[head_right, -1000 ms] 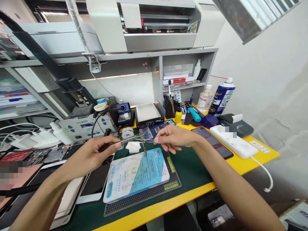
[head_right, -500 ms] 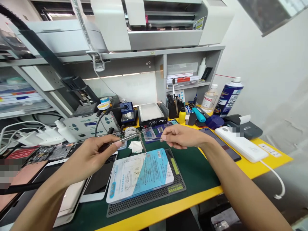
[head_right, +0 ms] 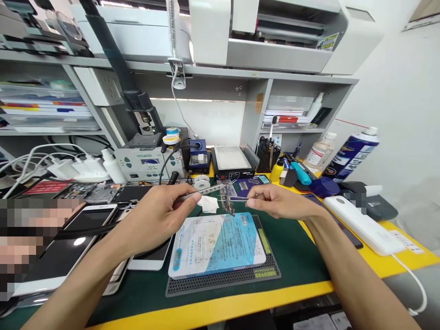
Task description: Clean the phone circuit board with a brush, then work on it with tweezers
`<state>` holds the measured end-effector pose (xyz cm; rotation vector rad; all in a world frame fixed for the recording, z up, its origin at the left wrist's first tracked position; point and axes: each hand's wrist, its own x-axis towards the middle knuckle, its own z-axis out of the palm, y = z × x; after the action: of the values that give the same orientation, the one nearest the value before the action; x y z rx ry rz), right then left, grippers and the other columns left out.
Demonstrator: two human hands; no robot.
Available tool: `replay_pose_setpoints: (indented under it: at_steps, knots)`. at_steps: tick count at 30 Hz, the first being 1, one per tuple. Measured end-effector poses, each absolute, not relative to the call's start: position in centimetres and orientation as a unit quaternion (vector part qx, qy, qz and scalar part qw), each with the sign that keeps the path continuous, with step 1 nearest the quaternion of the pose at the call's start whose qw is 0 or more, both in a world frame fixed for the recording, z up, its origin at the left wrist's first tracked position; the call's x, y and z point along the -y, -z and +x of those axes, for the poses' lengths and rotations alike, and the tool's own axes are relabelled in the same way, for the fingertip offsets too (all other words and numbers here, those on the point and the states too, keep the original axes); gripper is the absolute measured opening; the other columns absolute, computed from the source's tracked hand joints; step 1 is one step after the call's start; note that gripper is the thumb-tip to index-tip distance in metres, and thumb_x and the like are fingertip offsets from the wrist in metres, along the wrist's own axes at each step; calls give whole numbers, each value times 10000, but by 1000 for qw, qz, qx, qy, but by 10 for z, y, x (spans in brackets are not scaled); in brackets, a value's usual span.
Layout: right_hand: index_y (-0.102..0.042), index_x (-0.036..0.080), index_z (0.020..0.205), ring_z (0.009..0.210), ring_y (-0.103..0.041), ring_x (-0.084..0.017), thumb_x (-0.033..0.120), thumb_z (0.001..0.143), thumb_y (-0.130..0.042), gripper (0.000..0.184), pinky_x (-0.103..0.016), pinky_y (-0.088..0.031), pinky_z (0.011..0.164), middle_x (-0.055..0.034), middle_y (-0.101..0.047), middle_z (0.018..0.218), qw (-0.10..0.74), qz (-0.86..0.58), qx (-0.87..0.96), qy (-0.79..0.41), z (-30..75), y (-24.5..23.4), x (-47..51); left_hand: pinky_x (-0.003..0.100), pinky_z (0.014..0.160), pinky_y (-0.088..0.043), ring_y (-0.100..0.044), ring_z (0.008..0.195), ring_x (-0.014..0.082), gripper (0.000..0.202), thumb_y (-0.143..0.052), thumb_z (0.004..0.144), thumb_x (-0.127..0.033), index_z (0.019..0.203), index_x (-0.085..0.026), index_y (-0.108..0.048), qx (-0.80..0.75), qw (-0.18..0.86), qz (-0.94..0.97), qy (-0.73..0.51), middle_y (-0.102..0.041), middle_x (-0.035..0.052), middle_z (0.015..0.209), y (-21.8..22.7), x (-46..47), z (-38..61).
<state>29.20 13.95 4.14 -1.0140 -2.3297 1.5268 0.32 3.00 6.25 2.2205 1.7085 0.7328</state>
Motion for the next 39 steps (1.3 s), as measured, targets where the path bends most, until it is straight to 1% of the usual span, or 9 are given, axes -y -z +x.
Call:
replay_pose_setpoints:
  at_steps: [6,12,15,20,24,29,33,36,39]
  knots:
    - [-648,153,1015,442,-242,-56,566,950,-552,428,-207,-220,404,106,-291,540,82,-349,796,-487,292,-35,-143,294,522,-210,-367,464,135,365,-393,990,-484,797,-217,-549,-596,118,751,-256,-483,-29,541,-59,-29,2]
    - [-646,159,940,443,-266,-47,566,925,-590,412,-209,-264,416,91,-349,576,101,-355,803,-468,290,-39,-142,295,530,-214,-395,475,146,380,-372,993,-510,822,-230,-565,-598,111,754,-249,-506,-26,549,-56,-25,3]
    - [-651,163,976,437,-238,-46,546,927,-599,389,-210,-241,411,99,-323,570,104,-357,802,-468,293,-41,-142,295,545,-227,-426,506,155,374,-370,997,-502,840,-231,-576,-592,106,758,-254,-534,-16,587,-56,-25,4]
    - [-669,172,987,477,-283,-57,520,928,-613,357,-216,-271,432,80,-351,608,119,-362,804,-456,303,-46,-144,298,545,-228,-429,517,154,386,-371,999,-500,803,-225,-559,-588,111,756,-264,-556,-6,617,-55,-25,4]
    - [-664,170,954,461,-246,-58,527,914,-627,361,-225,-234,417,85,-331,586,123,-372,798,-458,307,-50,-144,300,538,-223,-433,518,155,392,-371,998,-501,814,-223,-578,-588,110,754,-272,-567,-2,626,-55,-25,4]
    - [-699,176,955,474,-269,-66,518,921,-618,353,-233,-240,428,70,-355,594,103,-364,815,-440,305,-49,-145,300,536,-222,-416,499,150,393,-362,1001,-491,808,-220,-572,-591,96,752,-275,-553,-3,613,-55,-25,5]
    - [-718,180,978,490,-281,-69,525,920,-613,365,-230,-252,435,63,-367,610,96,-367,818,-433,302,-45,-144,302,532,-208,-391,485,143,391,-364,1000,-486,762,-221,-525,-588,90,755,-274,-532,-9,598,-53,-25,5]
    - [-720,175,993,477,-276,-62,515,910,-631,361,-223,-246,428,71,-355,598,101,-364,814,-441,301,-43,-143,303,532,-198,-372,481,143,394,-363,999,-488,736,-223,-488,-590,85,756,-270,-519,-11,590,-53,-25,5]
    - [-720,164,998,476,-296,-58,498,909,-642,354,-216,-269,428,67,-386,607,103,-350,807,-463,303,-40,-144,302,532,-195,-391,487,150,395,-352,1000,-497,753,-226,-498,-599,86,752,-262,-529,-8,599,-53,-26,4]
